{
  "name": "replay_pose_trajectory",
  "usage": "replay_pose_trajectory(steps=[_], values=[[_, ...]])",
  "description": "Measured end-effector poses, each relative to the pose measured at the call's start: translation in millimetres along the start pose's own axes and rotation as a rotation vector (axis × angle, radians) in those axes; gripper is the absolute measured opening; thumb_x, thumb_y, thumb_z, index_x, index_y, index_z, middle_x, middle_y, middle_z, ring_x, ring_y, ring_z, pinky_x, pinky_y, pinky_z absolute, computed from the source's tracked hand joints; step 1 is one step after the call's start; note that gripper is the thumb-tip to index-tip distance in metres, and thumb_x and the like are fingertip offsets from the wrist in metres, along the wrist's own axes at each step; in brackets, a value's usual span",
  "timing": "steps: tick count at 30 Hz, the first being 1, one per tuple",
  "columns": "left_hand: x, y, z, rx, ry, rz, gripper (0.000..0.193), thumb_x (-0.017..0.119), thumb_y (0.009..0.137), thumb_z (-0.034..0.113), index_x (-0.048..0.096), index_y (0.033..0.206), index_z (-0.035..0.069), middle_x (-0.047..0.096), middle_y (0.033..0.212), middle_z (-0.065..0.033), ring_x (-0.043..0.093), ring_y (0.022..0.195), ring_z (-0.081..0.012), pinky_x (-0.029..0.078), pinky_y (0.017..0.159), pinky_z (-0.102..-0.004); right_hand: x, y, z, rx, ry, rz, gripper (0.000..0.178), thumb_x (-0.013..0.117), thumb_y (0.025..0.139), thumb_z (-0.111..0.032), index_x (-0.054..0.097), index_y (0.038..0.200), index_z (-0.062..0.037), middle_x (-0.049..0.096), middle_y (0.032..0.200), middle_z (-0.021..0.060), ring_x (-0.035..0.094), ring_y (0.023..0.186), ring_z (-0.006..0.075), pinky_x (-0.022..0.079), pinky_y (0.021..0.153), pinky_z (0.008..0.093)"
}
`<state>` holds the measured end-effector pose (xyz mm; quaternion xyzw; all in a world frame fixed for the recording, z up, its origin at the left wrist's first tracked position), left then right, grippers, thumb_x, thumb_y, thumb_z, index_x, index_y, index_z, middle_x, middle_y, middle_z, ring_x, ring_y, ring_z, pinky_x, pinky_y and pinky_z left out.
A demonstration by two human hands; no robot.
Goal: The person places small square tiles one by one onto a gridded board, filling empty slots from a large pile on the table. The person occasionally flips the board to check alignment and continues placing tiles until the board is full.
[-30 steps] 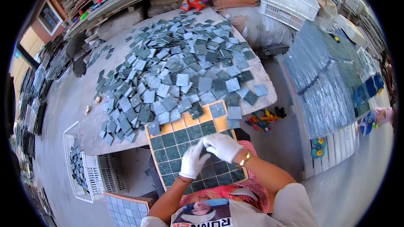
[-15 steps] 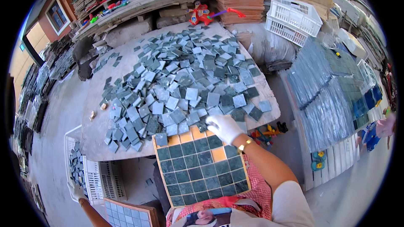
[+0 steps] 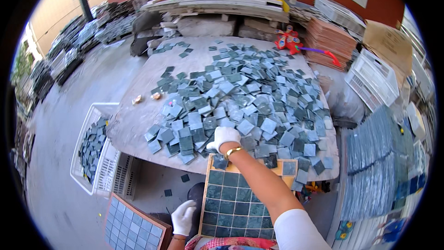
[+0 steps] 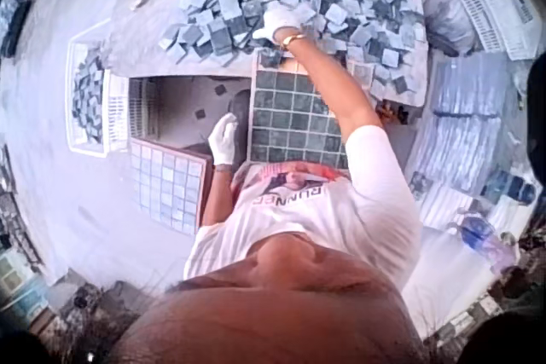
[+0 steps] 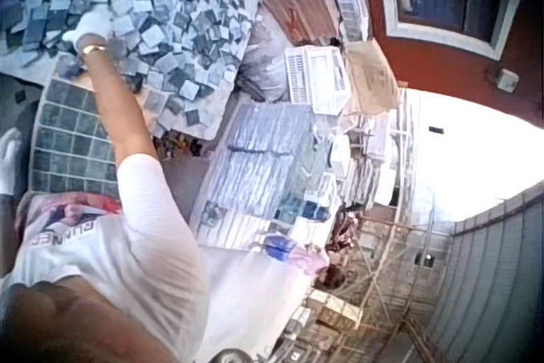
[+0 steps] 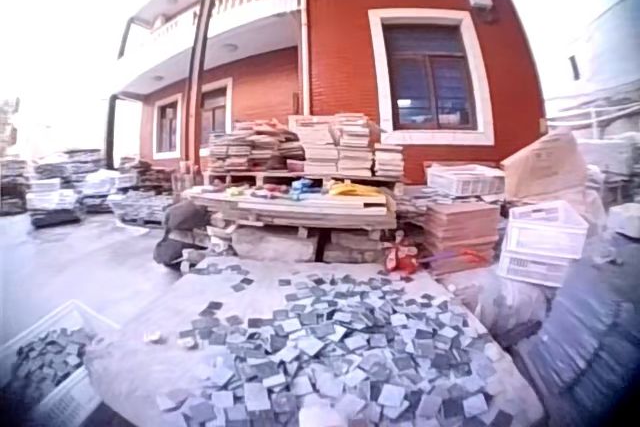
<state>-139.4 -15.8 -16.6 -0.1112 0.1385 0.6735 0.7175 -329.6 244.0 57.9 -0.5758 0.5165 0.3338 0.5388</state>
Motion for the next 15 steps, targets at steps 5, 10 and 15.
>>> replay_pose_trajectory(steps=[5, 10, 15], values=[[16, 36, 26, 0.181, 0.113, -0.088, 0.021, 0.061, 0.084, 0.01, 0.066, 0.103, 0.001, 0.067, 0.101, -0.0171, 0.064, 0.097, -0.031, 0.05, 0.087, -0.0355, 16, -7, -2, 0.063, -0.007, 0.05, 0.069, 0.079, 0.064, -0.049, 0.052, 0.109, -0.0048, 0.061, 0.107, 0.018, 0.064, 0.098, 0.033, 0.053, 0.08, 0.0423], [16, 137, 42, 0.432, 0.406, 0.202, 0.041, 0.065, 0.077, 0.012, 0.059, 0.117, 0.006, 0.06, 0.115, -0.0146, 0.057, 0.102, -0.0333, 0.046, 0.089, -0.0407, 1, -21, 12, 0.028, 0.133, 0.211, 0.068, 0.079, 0.064, -0.041, 0.051, 0.115, -0.0057, 0.06, 0.108, 0.0188, 0.06, 0.104, 0.0316, 0.051, 0.086, 0.0406], [29, 210, 60, 0.447, 0.677, -0.034, 0.067, 0.079, 0.061, 0.018, 0.054, 0.123, 0.008, 0.05, 0.126, -0.0131, 0.05, 0.106, -0.0359, 0.044, 0.091, -0.0417, -5, -57, 40, -0.126, 0.784, 0.204, 0.065, 0.077, 0.069, -0.031, 0.051, 0.119, 0.0002, 0.062, 0.106, 0.0141, 0.06, 0.098, 0.0183, 0.048, 0.084, 0.0311]])
Point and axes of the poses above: each hand's wrist, its own y-axis towards the middle knuckle, its own x-axis out of the palm, z = x × y, the point moved 6 cm from there along y, towards the middle knuckle
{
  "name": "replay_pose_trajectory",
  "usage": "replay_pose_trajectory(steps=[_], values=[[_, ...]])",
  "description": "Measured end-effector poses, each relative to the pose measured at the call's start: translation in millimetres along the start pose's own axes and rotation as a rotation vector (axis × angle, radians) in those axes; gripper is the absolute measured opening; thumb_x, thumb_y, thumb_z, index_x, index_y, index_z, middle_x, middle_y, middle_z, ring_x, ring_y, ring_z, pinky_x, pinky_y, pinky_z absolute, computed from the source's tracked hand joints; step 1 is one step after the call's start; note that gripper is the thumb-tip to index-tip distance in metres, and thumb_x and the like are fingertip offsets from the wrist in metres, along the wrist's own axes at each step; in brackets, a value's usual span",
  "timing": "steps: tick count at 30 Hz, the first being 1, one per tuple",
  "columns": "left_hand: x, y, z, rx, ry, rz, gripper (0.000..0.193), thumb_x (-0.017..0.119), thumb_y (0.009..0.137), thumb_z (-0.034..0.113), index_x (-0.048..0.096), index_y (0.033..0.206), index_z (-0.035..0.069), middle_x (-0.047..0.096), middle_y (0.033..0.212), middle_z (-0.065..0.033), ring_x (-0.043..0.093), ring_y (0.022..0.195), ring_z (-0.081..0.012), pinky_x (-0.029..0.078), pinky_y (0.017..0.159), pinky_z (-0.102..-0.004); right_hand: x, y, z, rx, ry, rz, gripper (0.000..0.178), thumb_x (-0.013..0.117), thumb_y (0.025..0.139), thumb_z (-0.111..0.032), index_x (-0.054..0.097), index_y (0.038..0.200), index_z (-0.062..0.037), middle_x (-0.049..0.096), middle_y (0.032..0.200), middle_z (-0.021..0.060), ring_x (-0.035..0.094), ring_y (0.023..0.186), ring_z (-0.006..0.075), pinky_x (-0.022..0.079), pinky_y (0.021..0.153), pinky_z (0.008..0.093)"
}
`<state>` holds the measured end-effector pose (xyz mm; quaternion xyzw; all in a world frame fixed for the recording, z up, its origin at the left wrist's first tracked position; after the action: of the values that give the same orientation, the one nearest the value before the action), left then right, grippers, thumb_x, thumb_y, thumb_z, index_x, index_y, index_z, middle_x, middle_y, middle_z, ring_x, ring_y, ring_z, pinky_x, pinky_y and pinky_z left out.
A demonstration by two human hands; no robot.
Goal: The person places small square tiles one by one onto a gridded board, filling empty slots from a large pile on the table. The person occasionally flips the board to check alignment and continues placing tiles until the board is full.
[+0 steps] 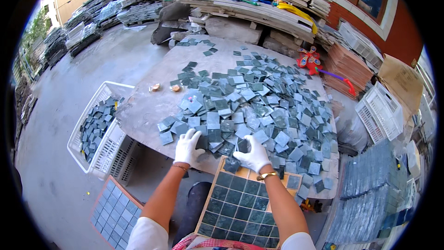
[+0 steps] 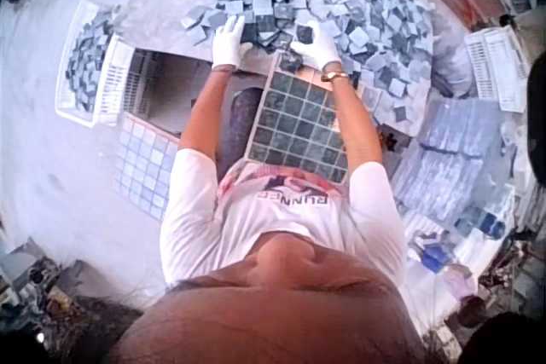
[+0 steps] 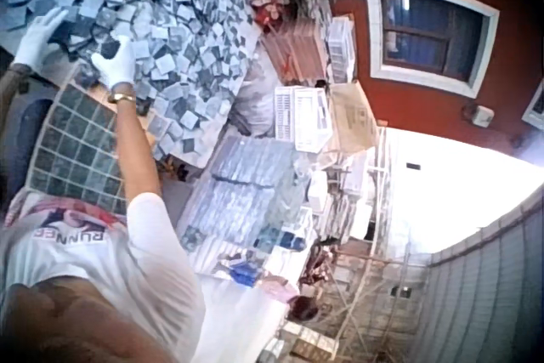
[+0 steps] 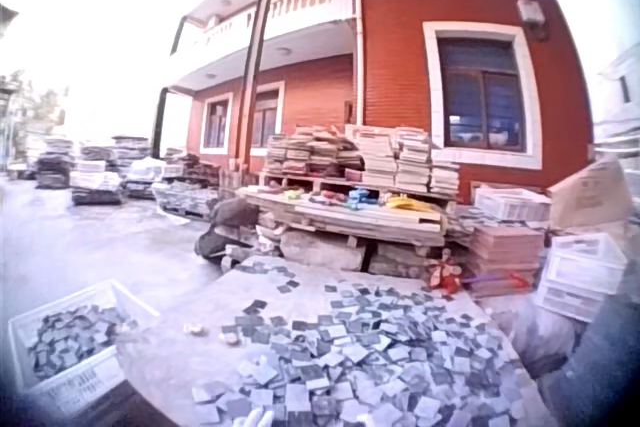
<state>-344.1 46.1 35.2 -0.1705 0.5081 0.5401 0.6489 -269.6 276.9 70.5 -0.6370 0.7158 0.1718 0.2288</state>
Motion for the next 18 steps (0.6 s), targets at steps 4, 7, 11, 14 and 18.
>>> replay_pose_trajectory(steps=[4, 7, 11, 14, 18], values=[[-6, 4, 9, 0.07, 0.023, -0.006, 0.06, 0.081, 0.057, 0.019, 0.059, 0.111, 0.007, 0.053, 0.117, -0.0122, 0.05, 0.104, -0.0355, 0.045, 0.088, -0.0424, -13, -43, 41, 0.072, 1.085, -0.432, 0.062, 0.066, 0.078, -0.005, 0.043, 0.135, -0.0063, 0.056, 0.121, 0.0122, 0.055, 0.095, 0.0149, 0.046, 0.076, 0.0278], [-10, -13, 13, 0.086, 0.032, 0.163, 0.06, 0.081, 0.057, 0.018, 0.058, 0.111, 0.006, 0.054, 0.115, -0.0125, 0.05, 0.106, -0.0357, 0.043, 0.09, -0.0427, -35, -86, 39, 0.081, 1.377, -0.474, 0.068, 0.067, 0.076, -0.005, 0.041, 0.138, -0.0061, 0.056, 0.122, 0.0119, 0.054, 0.104, 0.0164, 0.047, 0.083, 0.0298], [-15, -38, 49, 0.017, -0.195, 0.146, 0.062, 0.081, 0.058, 0.014, 0.057, 0.114, 0.004, 0.057, 0.109, -0.0151, 0.053, 0.102, -0.0356, 0.045, 0.088, -0.0409, -80, -138, 67, 0.019, 0.418, -0.21, 0.068, 0.07, 0.074, -0.012, 0.042, 0.136, -0.0055, 0.057, 0.123, 0.0128, 0.057, 0.108, 0.0244, 0.044, 0.095, 0.0342], [-12, -79, 101, 0.142, -0.304, 0.008, 0.062, 0.082, 0.057, 0.015, 0.057, 0.113, 0.007, 0.062, 0.103, -0.0131, 0.057, 0.097, -0.0346, 0.046, 0.084, -0.0421, -95, -177, 60, 0.074, -0.315, -0.179, 0.064, 0.071, 0.071, -0.018, 0.048, 0.129, -0.0068, 0.059, 0.116, 0.0177, 0.057, 0.104, 0.0355, 0.044, 0.096, 0.0401], [33, -137, 157, 0.192, -0.375, -0.258, 0.063, 0.084, 0.06, 0.025, 0.058, 0.113, 0.005, 0.062, 0.106, -0.0142, 0.058, 0.097, -0.0321, 0.048, 0.083, -0.0398, -70, -214, 87, -0.102, -0.57, -0.188, 0.069, 0.074, 0.072, -0.019, 0.043, 0.133, -0.012, 0.051, 0.13, 0.0096, 0.049, 0.111, 0.0344, 0.042, 0.097, 0.042]])
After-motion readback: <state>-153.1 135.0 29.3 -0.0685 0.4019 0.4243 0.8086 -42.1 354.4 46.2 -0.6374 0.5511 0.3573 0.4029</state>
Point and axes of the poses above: each hand's wrist, its own y-axis towards the middle knuckle, its own x-axis out of the palm, z = x × y, the point moved 6 cm from there along y, towards the middle knuckle
